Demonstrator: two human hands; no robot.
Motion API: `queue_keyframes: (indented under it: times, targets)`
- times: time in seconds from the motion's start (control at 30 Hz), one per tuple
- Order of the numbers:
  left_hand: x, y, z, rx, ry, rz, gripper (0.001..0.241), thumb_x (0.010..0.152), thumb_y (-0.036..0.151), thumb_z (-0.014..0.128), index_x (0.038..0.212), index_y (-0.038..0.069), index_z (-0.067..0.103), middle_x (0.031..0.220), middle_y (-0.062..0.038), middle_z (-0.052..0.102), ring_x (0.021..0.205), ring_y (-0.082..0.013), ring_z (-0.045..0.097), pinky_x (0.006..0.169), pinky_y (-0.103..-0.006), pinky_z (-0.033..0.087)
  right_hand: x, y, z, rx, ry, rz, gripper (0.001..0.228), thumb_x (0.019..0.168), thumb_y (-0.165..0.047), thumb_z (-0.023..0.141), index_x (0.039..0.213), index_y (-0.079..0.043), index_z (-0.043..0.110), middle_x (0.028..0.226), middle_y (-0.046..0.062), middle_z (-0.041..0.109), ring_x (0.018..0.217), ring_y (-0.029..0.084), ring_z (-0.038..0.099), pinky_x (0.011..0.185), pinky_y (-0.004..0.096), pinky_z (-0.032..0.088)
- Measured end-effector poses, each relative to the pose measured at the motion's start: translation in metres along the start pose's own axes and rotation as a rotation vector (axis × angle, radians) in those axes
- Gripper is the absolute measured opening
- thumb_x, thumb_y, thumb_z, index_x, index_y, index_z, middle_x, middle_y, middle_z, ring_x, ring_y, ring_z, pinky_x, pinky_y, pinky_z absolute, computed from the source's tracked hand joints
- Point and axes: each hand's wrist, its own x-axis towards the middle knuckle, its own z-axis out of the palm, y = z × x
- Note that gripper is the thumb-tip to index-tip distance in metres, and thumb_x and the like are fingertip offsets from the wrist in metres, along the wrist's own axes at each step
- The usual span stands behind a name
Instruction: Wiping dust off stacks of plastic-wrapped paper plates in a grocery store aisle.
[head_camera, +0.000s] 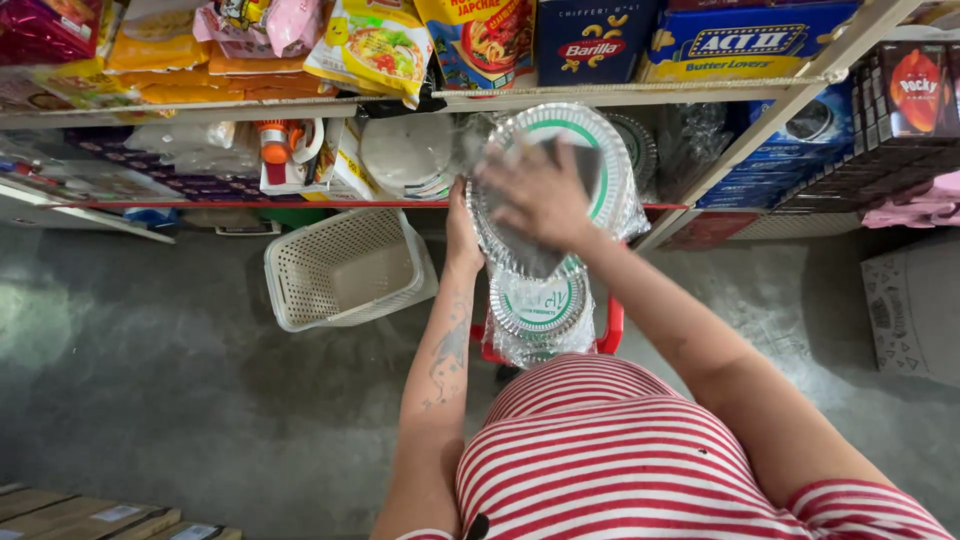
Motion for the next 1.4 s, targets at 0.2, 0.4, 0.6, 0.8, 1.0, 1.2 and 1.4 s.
queue_keyframes:
  times: [0.2,0.4,0.6,0.8,1.0,1.2,1.4]
  targets:
    - [0.037,-0.005,-0.020,-0.193,-0.065,-0.104,0.052,0.097,0.056,0.052,0.118,0.013,0.072,0.115,-0.014,0.074,0.104,-0.0293,0.070,0.092,-0.0438,0.056,-0.008,0.069,-0.038,0.214,-0.011,0.701,0.068,0.099,-0.052,0.074,0.156,-0.038,0.040,0.128,0.011,0.063,0.115,0.041,0.064,0.096,0.062,0.052]
    - [-0.002,0.013,0.011,0.011,0.200,0.252,0.082,0.101,0.034,0.064,0.162,0.041,0.010,0.160,-0.022,0.037,0.134,-0.0356,0.056,0.112,-0.0496,0.050,-0.043,0.083,-0.015,0.429,0.035,0.973,0.050,0.100,-0.038,0.073,0.142,-0.026,0.051,0.116,0.019,0.072,0.107,0.045,0.068,0.092,0.061,0.052]
    - [-0.011,-0.001,0.010,0.153,0.076,0.372,0.054,0.105,0.046,0.058,0.146,0.011,0.056,0.148,-0.014,0.055,0.133,-0.0214,0.054,0.114,-0.0387,0.047,-0.050,0.083,-0.021,0.412,0.105,0.996,0.045,0.101,-0.034,0.072,0.140,-0.028,0.051,0.120,0.015,0.072,0.111,0.042,0.067,0.093,0.061,0.052]
    - [-0.024,-0.004,0.017,0.059,0.140,0.240,0.056,0.101,0.056,0.056,0.114,0.004,0.072,0.105,-0.011,0.073,0.097,-0.0195,0.071,0.089,-0.0397,0.061,-0.038,0.072,-0.027,0.381,0.130,0.910,0.040,0.105,-0.033,0.068,0.139,-0.023,0.050,0.120,0.016,0.071,0.109,0.045,0.067,0.090,0.063,0.052]
    - [-0.057,0.012,0.046,0.167,0.254,0.272,0.051,0.099,0.051,0.061,0.098,0.003,0.077,0.086,-0.009,0.072,0.080,-0.0138,0.068,0.074,-0.0331,0.062,0.007,0.054,-0.021,0.159,0.135,0.763,0.044,0.105,-0.031,0.070,0.142,-0.017,0.053,0.137,0.012,0.049,0.127,0.043,0.054,0.093,0.063,0.056]
    - [0.008,-0.008,-0.010,0.228,0.350,0.381,0.059,0.100,0.052,0.062,0.107,-0.005,0.075,0.101,-0.020,0.072,0.093,-0.0187,0.064,0.086,-0.0421,0.056,0.027,0.009,0.051,0.152,0.282,0.388,0.059,0.099,-0.029,0.078,0.144,0.003,0.058,0.145,0.036,0.040,0.140,0.057,0.034,0.117,0.066,0.021]
    - [-0.020,0.064,-0.006,0.123,0.517,0.416,0.069,0.093,0.062,0.062,0.107,-0.004,0.074,0.095,-0.020,0.073,0.086,-0.0232,0.071,0.081,-0.0423,0.060,-0.001,-0.031,-0.009,0.147,-0.033,-0.067,0.059,0.105,-0.066,0.038,0.153,-0.037,0.053,0.161,-0.011,0.050,0.154,0.017,0.036,0.120,0.056,-0.017]
